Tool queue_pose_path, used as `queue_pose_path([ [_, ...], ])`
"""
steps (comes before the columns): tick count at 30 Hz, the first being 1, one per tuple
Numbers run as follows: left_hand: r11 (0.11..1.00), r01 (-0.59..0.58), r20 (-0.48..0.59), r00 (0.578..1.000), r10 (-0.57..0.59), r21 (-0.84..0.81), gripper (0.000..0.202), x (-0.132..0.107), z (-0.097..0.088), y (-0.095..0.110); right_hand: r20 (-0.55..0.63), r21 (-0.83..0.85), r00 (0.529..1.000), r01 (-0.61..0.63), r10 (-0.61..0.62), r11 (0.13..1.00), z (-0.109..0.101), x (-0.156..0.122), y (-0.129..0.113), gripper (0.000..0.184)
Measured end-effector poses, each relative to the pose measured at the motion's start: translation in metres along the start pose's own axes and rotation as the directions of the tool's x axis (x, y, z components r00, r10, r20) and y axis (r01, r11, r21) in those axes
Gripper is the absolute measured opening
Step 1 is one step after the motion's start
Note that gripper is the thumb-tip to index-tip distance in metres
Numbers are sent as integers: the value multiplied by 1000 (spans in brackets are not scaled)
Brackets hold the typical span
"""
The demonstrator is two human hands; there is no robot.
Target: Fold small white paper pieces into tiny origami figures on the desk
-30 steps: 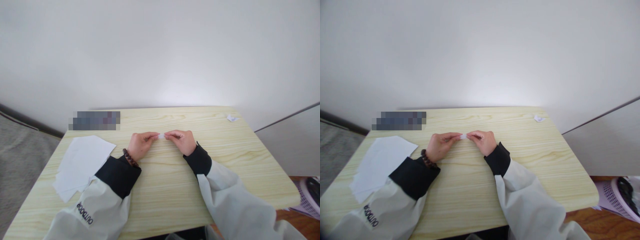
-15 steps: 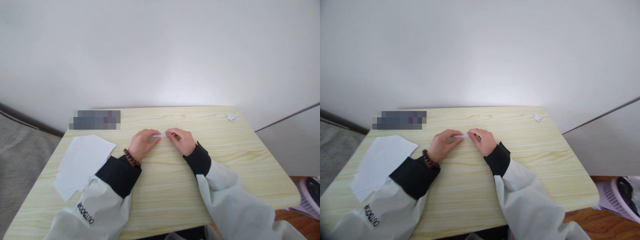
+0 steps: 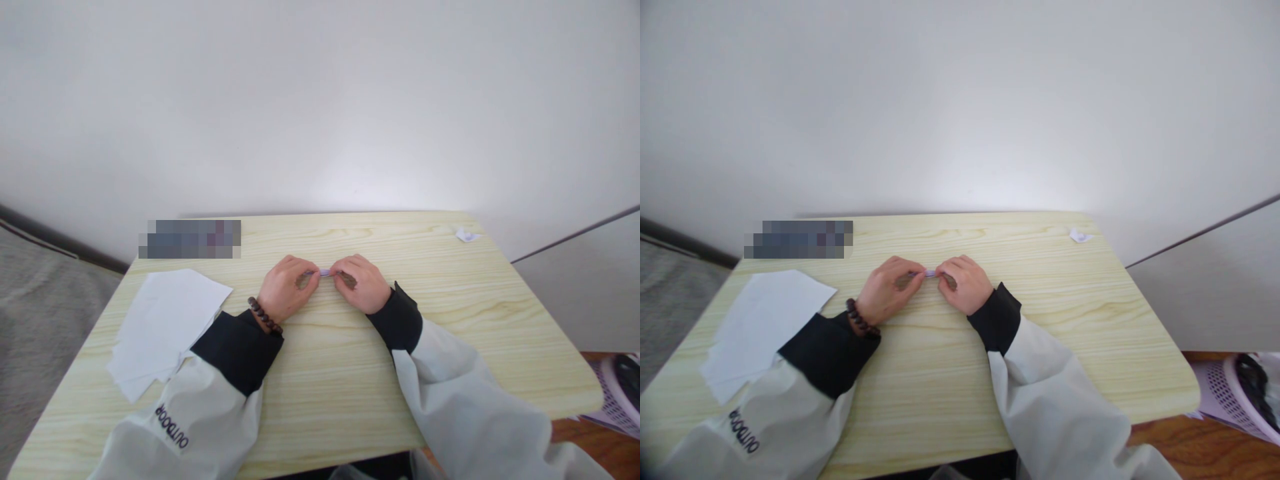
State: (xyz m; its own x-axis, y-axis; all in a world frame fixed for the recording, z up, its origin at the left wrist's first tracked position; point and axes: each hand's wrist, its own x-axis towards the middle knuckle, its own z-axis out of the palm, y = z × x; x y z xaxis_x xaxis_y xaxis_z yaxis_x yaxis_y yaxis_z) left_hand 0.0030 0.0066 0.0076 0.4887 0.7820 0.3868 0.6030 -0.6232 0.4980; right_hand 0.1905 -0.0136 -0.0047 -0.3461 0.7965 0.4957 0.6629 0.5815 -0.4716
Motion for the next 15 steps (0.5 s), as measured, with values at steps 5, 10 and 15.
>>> queue_pose_path([
  [5,999,33,-15,999,-33,35,17,0,1,-1,5,-27,1000,-18,18,999,-1,1,-6,10],
  [10,1000,-1,2,1000,1,16,13,0,1,1,-12,-60,999,-41,40,997,2,0,-6,11],
  [15,996,-32,36,999,29,86,13,-1,0,7,33,-105,998,-57,61,993,2,-2,-7,6],
])
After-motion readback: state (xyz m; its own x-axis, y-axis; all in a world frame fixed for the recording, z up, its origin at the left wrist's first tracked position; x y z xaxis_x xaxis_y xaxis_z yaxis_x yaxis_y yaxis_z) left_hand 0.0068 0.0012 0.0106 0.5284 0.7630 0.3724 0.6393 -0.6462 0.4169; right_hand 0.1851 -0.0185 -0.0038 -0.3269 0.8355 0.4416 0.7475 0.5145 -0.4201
